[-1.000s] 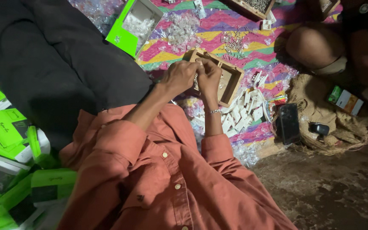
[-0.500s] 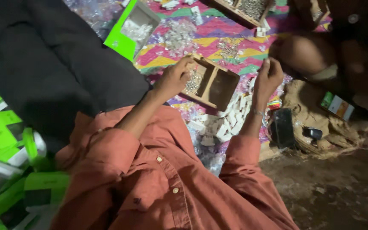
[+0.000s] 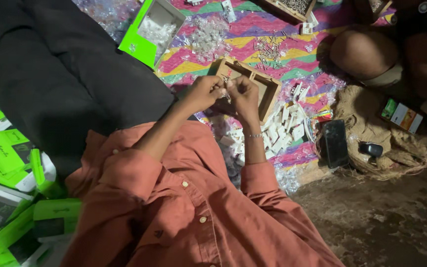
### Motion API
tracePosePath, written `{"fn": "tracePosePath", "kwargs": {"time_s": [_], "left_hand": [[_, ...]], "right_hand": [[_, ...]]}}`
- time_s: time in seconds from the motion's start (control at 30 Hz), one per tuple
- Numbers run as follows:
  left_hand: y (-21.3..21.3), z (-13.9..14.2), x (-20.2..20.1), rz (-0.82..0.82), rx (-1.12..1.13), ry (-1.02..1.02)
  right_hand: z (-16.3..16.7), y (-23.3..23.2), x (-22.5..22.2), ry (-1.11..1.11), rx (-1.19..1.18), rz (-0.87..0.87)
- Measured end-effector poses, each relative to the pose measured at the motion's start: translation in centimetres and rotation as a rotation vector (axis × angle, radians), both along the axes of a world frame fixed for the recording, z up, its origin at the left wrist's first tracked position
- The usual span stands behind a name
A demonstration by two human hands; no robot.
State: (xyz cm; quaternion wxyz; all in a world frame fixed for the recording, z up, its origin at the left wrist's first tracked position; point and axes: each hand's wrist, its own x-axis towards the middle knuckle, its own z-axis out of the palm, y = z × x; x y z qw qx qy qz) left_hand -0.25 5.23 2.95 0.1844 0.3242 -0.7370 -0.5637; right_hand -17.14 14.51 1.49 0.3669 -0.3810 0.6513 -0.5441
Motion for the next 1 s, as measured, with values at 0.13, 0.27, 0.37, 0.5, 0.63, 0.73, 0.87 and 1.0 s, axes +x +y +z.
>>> {"fn": "tracePosePath", "kwargs": {"time_s": [0.13, 0.27, 0.37, 0.5, 0.63, 0.73, 0.87, 1.0], "left_hand": [[1.0, 0.9, 0.1, -0.027, -0.099, 0.134], [0.5, 1.6, 0.1, 0.039, -0.086, 0.149], [0.0, 2.3, 0.1, 0.046, -0.093, 0.164], [0.3, 3.3, 0.6, 0.017, -0.103, 0.103], [0.5, 3.6, 0.5, -0.003, -0.104, 0.125], [0.0, 3.0, -0.3, 0.002, -0.174, 0.116], [-0.7, 1.5, -0.9, -0.006, -0.201, -0.022], [-0.6, 0.0, -0.5, -0.122, -0.332, -0.094]], "right_hand": [[-0.1, -1.2, -3.2, 0.201, -0.157, -0.184], [3.0, -0.1, -6.7, -0.076, 0.069, -0.104], [4.1, 0.9, -5.3, -0.174, 0.057, 0.084], [2.4, 1.4, -0.1, -0.086, 0.005, 0.164], [1.4, 0.6, 0.7, -0.032, -0.047, 0.045], [1.3, -0.3, 0.1, -0.018, -0.064, -0.03], [0.2, -1.1, 1.6, 0.101, -0.094, -0.125], [-0.3, -2.4, 1.6, 0.265, -0.055, -0.333]]}}
